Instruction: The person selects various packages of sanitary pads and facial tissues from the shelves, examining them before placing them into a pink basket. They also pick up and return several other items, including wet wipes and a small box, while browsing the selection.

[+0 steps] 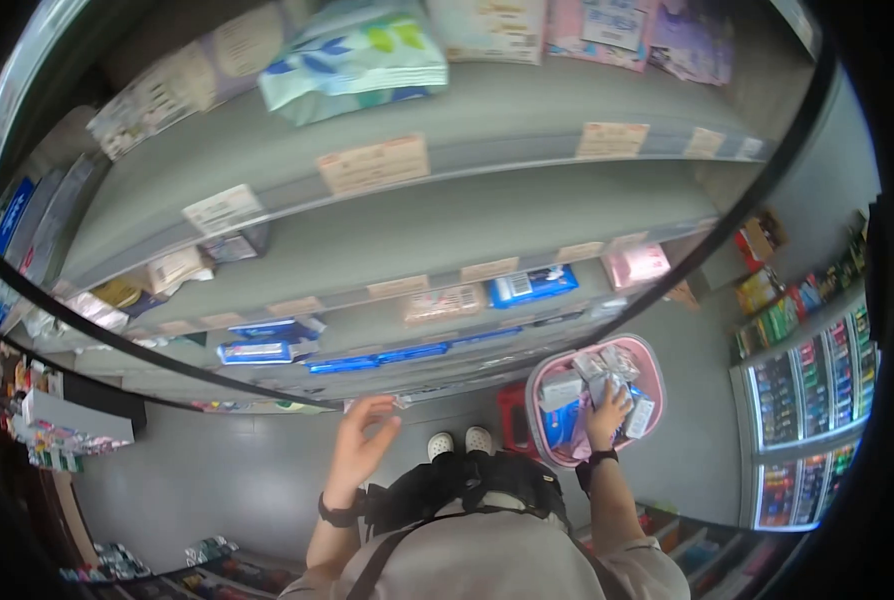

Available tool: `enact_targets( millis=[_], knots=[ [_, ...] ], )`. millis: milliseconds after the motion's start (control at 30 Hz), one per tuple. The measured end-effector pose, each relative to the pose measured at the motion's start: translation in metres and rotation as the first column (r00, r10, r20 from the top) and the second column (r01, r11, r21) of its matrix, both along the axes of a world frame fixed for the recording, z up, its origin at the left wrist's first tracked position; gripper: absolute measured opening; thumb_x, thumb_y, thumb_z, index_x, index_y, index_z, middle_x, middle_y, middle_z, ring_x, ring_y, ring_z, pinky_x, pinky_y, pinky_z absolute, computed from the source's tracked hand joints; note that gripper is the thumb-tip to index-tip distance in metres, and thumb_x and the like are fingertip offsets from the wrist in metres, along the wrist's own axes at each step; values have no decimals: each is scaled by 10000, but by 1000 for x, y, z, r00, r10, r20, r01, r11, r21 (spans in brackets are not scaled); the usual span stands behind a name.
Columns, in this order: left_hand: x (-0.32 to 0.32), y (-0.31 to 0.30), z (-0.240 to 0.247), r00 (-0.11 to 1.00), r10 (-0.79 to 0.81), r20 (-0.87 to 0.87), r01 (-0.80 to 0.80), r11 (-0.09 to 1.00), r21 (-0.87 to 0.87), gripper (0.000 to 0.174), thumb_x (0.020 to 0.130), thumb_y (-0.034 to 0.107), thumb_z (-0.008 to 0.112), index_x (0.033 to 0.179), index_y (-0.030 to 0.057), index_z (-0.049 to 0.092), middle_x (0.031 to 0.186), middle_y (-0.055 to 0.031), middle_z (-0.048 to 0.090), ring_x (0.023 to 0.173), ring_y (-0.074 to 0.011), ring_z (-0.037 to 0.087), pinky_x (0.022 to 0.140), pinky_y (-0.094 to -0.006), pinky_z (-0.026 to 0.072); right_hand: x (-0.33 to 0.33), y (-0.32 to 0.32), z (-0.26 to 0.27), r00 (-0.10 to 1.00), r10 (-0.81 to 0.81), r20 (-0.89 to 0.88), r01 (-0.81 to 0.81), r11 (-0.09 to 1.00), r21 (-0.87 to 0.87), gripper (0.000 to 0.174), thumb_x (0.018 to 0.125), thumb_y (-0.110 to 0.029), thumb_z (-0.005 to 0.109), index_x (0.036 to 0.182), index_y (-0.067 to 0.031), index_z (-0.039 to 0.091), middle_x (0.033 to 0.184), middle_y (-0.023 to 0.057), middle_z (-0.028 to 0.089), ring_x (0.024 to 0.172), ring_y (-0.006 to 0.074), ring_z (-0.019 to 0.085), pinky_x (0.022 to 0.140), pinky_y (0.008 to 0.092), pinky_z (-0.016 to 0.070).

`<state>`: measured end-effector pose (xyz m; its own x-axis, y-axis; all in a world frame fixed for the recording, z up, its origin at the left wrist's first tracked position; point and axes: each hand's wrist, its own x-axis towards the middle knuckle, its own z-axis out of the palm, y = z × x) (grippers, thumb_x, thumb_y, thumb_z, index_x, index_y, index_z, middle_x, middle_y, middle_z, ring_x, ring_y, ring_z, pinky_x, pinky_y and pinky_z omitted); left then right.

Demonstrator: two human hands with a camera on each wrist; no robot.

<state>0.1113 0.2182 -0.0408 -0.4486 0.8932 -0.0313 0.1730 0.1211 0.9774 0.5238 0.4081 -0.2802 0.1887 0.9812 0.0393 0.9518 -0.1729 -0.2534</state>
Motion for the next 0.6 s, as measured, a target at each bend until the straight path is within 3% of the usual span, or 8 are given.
enact_targets(
  millis=[200,233,267,367,400,433,533,600],
  knots=[
    [-11,1,49,972,227,-56,-218,967,130,215,840,8,666,1054,4,646,1020,-101,637,965,-224,616,861,-336,483,13,-1,-8,987,16,-160,10,988,156,595,701,-101,703,1281,-139,573,1508,199,312,1347,504,276,1077,589,322],
    [-20,2,68,870,317,-378,-248,943,222,224,830,0,661,1052,5,641,1017,-113,625,982,-257,601,877,-358,468,14,0,-6,986,3,-168,34,975,218,539,700,-85,689,1231,-108,598,1497,211,323,1339,497,294,1081,576,323],
    [-29,4,86,657,394,-643,-242,918,315,232,819,-8,655,1050,6,637,1014,-126,613,999,-289,585,893,-379,452,15,1,-4,986,7,-167,31,975,221,539,700,-85,689,1231,-108,598,1497,211,323,1339,497,294,1081,576,323],
    [-52,19,126,426,519,-741,-263,855,447,322,810,12,655,1127,25,605,1161,-167,540,1121,-352,491,963,-422,395,17,9,0,971,23,-236,48,955,293,451,716,-46,661,1164,-66,616,1439,225,387,1308,446,369,1037,519,392],
    [-59,26,138,371,529,-763,-270,848,456,367,815,24,657,1176,33,589,1238,-178,507,1174,-357,459,989,-429,380,21,14,1,917,45,-397,74,957,279,428,723,-31,650,1149,-55,619,1388,219,436,1259,415,425,999,486,424],
    [-63,35,152,352,543,-762,-296,837,459,422,817,42,663,1226,33,564,1293,-191,470,1218,-375,421,1013,-442,365,21,19,2,834,63,-547,99,960,262,405,730,-16,639,1134,-43,621,1337,214,486,1210,384,481,960,453,457],
    [-81,61,171,313,579,-753,-341,808,480,524,817,98,681,1310,31,515,1384,-218,402,1286,-413,352,1055,-472,334,14,23,24,801,90,-592,122,943,308,363,766,4,612,1128,-21,627,1227,173,573,1036,291,594,841,366,506],
    [-97,76,177,294,601,-743,-356,790,499,574,815,135,693,1343,29,492,1421,-230,371,1311,-433,320,1073,-488,317,-7,18,72,738,65,-672,146,957,253,351,785,1,611,1135,-15,624,1197,159,599,999,263,605,843,353,503]
  ],
)
